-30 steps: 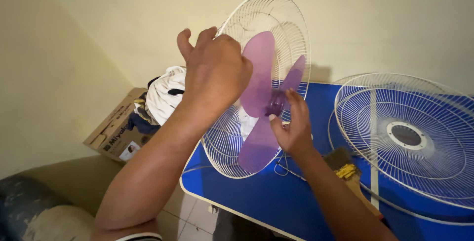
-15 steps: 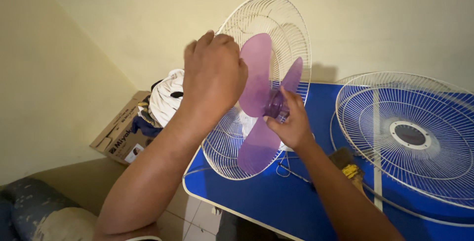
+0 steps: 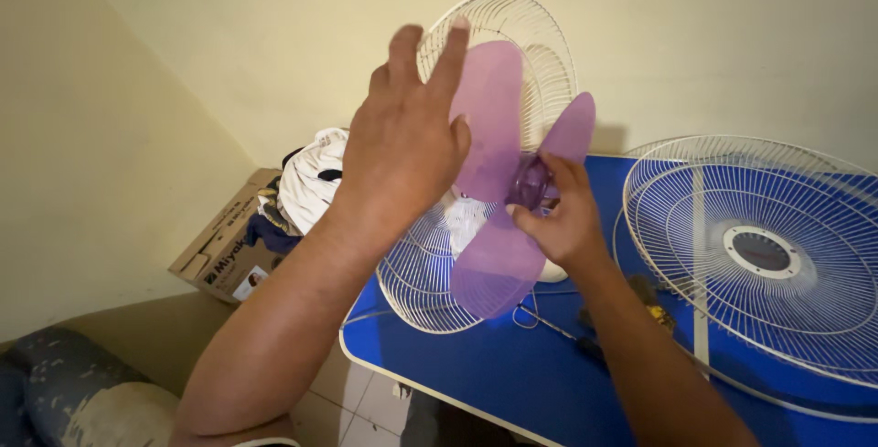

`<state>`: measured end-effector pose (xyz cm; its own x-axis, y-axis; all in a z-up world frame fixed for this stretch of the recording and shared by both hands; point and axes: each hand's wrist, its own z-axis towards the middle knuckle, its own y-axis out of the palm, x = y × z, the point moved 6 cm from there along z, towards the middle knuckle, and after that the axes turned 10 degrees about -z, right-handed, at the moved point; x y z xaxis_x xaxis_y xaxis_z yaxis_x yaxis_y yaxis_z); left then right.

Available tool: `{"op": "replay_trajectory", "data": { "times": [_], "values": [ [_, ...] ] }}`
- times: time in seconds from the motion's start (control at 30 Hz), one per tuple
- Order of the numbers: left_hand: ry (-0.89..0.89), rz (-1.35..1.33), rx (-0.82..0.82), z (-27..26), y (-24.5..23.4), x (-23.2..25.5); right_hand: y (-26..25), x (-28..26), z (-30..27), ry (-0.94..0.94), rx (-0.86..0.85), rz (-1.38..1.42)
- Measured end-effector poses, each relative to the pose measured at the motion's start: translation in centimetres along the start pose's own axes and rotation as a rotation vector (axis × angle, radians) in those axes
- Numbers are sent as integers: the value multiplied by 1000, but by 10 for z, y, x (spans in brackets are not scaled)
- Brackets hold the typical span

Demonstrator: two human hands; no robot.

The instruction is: The person uses a screwdriver to tighten a screw on the fan base, then attaches the front grill and places the fan blade onto the motor shaft. The person aligns and secures the components by hand.

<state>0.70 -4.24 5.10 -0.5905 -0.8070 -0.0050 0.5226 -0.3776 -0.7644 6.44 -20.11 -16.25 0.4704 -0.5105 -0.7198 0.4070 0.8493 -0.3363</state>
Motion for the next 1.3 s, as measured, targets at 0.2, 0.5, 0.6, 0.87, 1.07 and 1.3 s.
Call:
{"op": "replay_trajectory", "data": {
  "times": [0.2,0.5,0.6,0.87,1.07,1.3],
  "values": [
    [-15,5,7,5,0,-5,-20,-23,7,-121,59,-145],
    [-57,-69,-22,5,2,-9,-23,-14,23,25,-214,-27],
    [-48,-77,-13,6,2,-8,-11,-5,20,154,-289,302],
    [-82,-112,-1,7,5,-11,-7,10,17,243,-337,437],
    [-101,-137,1,8,5,-12,-7,8,16,259,-310,378],
    [-83,-156,34,8,6,-12,-4,5,16,282,-332,446]
  ]
}}
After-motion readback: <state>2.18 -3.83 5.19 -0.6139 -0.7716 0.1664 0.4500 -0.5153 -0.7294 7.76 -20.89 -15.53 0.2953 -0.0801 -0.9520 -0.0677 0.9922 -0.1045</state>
